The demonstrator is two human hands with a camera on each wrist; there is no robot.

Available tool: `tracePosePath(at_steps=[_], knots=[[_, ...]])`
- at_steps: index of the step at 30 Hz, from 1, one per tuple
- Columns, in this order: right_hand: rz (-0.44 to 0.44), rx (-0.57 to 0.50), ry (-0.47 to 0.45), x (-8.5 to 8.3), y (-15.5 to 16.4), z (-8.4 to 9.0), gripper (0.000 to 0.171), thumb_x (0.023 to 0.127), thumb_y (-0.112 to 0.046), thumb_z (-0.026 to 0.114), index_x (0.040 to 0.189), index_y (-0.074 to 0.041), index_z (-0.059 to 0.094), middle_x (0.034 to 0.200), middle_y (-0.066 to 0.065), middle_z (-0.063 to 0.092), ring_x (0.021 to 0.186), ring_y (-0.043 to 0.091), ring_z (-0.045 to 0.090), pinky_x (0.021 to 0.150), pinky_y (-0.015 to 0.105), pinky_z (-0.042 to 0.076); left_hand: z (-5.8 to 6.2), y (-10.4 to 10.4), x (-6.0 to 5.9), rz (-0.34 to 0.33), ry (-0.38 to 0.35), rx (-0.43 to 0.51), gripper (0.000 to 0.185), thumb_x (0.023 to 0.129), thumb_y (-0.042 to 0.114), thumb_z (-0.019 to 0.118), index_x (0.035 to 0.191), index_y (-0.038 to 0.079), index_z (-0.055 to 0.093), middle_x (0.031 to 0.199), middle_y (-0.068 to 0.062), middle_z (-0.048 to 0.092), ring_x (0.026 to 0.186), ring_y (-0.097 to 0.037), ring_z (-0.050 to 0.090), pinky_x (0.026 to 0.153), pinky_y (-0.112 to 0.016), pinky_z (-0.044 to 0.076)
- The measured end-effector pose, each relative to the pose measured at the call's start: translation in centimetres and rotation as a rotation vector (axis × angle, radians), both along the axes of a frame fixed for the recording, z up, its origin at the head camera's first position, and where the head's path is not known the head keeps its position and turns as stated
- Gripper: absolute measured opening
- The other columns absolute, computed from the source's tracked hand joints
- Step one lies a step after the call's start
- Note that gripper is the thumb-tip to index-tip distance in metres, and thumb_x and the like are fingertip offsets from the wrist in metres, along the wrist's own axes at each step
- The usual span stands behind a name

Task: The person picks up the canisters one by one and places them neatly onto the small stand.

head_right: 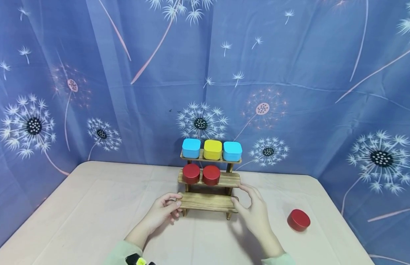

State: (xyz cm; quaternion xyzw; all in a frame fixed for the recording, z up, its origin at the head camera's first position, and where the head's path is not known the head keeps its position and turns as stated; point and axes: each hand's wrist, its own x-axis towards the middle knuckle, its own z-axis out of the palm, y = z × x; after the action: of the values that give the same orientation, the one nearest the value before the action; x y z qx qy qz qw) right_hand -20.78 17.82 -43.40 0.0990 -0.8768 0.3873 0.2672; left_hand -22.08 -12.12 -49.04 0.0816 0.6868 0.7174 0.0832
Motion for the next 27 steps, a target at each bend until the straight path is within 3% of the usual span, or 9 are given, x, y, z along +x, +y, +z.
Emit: tracePosePath(at_steps=[4,10,11,15,16,17,22,27], knots=[[-0.022,0.005,-0.011,0.1,0.4,-0.3,0.047,0.075,-0.016,0.079,0.118,-0.004,0.062,0.122,0.012,0.062,0.116,0.026,0.054,0.1,0.042,0.04,0.0,0.0,0.0,0.005,-0.013,-0.002,0.034,0.09,0.015,0.062,0.12,0.0,0.054,0.078,-0.001,0.066,0.06,-0.009,0.058,0.047,-0.021,0.05],[-0.047,-0.002,-0.028,0.3,1.1,-0.8,0.047,0.076,-0.016,0.079,0.118,-0.005,0.062,0.124,0.01,0.061,0.116,0.024,0.052,0.099,0.005,0.028,0.0,0.0,0.0,-0.002,-0.01,0.001,0.035,0.09,0.015,0.062,0.12,-0.002,0.053,0.078,-0.001,0.066,0.06,-0.008,0.058,0.047,-0.02,0.05],[-0.05,-0.003,-0.031,0.4,1.2,-0.9,0.047,0.076,-0.016,0.078,0.119,-0.005,0.061,0.125,0.01,0.061,0.116,0.024,0.052,0.1,0.006,0.028,0.1,0.0,0.0,-0.003,-0.007,0.003,0.036,0.09,0.015,0.062,0.12,-0.002,0.053,0.078,-0.001,0.066,0.06,-0.008,0.058,0.047,-0.02,0.05],[-0.061,-0.005,-0.049,0.5,1.5,-1.1,0.046,0.077,-0.016,0.078,0.119,-0.005,0.061,0.125,0.01,0.06,0.117,0.025,0.052,0.104,0.03,0.038,0.1,0.0,-0.1,-0.005,-0.007,0.002,0.036,0.09,0.015,0.062,0.12,-0.002,0.052,0.077,0.0,0.065,0.06,-0.008,0.058,0.047,-0.02,0.05],[-0.063,-0.009,-0.056,0.6,1.5,-1.2,0.046,0.077,-0.017,0.078,0.119,-0.006,0.061,0.125,0.01,0.06,0.117,0.025,0.051,0.104,0.031,0.038,0.1,0.0,-0.1,-0.006,-0.008,0.004,0.036,0.09,0.015,0.062,0.12,-0.002,0.052,0.077,0.0,0.065,0.06,-0.008,0.058,0.047,-0.02,0.05],[-0.064,-0.013,-0.06,0.6,1.6,-1.2,0.046,0.078,-0.017,0.077,0.119,-0.006,0.061,0.126,0.01,0.06,0.118,0.025,0.051,0.105,0.031,0.038,0.1,0.0,-0.1,-0.006,-0.011,0.004,0.036,0.09,0.015,0.062,0.12,-0.002,0.052,0.077,-0.001,0.065,0.06,-0.008,0.058,0.047,-0.02,0.05],[-0.076,-0.043,-0.06,0.7,1.8,-1.5,0.045,0.077,-0.016,0.078,0.118,-0.007,0.062,0.125,0.009,0.06,0.117,0.023,0.05,0.099,0.004,0.026,-0.1,0.0,-0.2,0.0,-0.023,-0.006,0.035,0.09,0.016,0.063,0.12,0.0,0.054,0.079,-0.003,0.067,0.061,-0.01,0.058,0.048,-0.022,0.051],[-0.091,-0.054,-0.078,0.7,2.0,-1.7,0.044,0.078,-0.018,0.077,0.118,-0.008,0.062,0.125,0.008,0.06,0.118,0.023,0.05,0.099,0.008,0.029,-0.1,0.0,-0.2,0.009,-0.014,-0.028,0.035,0.09,0.018,0.063,0.119,0.0,0.055,0.081,-0.007,0.068,0.062,-0.01,0.059,0.048,-0.022,0.051]])
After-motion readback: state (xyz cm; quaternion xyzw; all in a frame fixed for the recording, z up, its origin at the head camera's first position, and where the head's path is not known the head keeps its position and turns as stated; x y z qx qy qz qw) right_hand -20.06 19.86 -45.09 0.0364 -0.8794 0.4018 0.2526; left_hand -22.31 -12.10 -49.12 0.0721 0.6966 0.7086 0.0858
